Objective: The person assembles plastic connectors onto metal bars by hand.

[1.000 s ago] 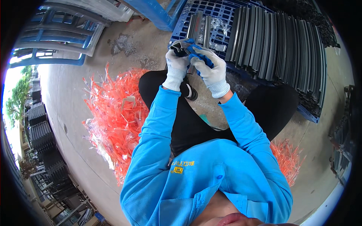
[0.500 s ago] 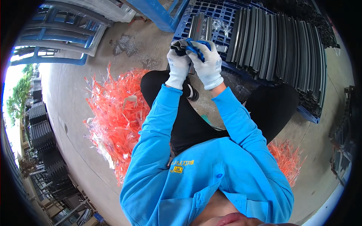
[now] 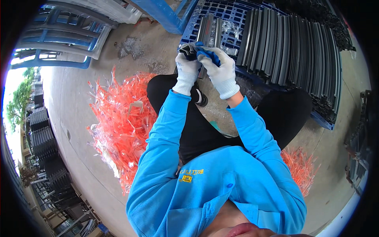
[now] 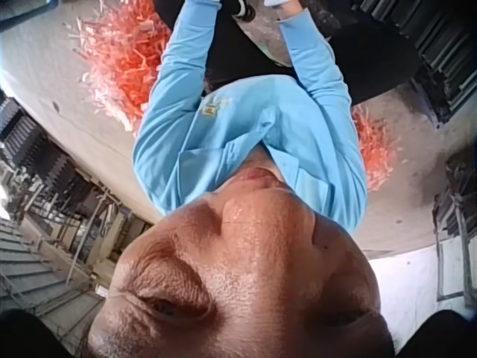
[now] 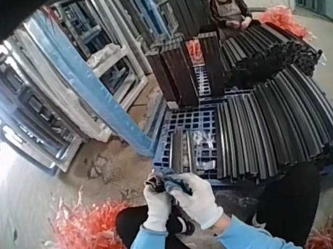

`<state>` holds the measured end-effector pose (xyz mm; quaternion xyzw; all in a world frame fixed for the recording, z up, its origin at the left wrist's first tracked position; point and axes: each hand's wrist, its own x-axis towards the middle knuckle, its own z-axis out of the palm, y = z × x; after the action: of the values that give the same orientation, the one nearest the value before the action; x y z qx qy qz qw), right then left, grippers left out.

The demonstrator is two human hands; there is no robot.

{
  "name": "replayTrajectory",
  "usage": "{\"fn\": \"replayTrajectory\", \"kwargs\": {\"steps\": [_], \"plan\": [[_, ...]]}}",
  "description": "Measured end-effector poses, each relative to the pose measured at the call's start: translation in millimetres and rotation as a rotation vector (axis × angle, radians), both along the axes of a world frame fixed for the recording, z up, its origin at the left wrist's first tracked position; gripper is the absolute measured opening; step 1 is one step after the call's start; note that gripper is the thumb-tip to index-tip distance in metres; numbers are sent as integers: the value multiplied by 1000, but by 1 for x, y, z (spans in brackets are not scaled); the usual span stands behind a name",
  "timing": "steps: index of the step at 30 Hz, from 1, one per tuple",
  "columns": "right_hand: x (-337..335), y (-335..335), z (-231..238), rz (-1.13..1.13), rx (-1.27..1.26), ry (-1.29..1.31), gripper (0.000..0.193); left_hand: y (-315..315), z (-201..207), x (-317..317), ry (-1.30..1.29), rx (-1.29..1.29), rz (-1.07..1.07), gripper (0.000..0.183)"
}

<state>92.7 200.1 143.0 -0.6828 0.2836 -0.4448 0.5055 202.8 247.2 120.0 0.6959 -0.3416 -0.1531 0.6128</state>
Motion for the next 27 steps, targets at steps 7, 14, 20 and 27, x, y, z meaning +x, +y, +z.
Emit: {"fn": "replayTrajectory", "kwargs": {"steps": [7, 14, 20, 27], "plan": [[5, -6, -10, -111, -191, 174, 27, -1, 1, 5, -54, 0, -5, 24], [-29, -29, -15, 544, 891, -369, 29, 6, 6, 3, -24, 49, -237, 29], [-20, -18, 9, 293, 468, -74, 21, 7, 11, -2, 28, 91, -331, 33], [-19, -23, -14, 342, 873, -589, 13, 2, 6, -6, -227, -19, -405, 39]]}}
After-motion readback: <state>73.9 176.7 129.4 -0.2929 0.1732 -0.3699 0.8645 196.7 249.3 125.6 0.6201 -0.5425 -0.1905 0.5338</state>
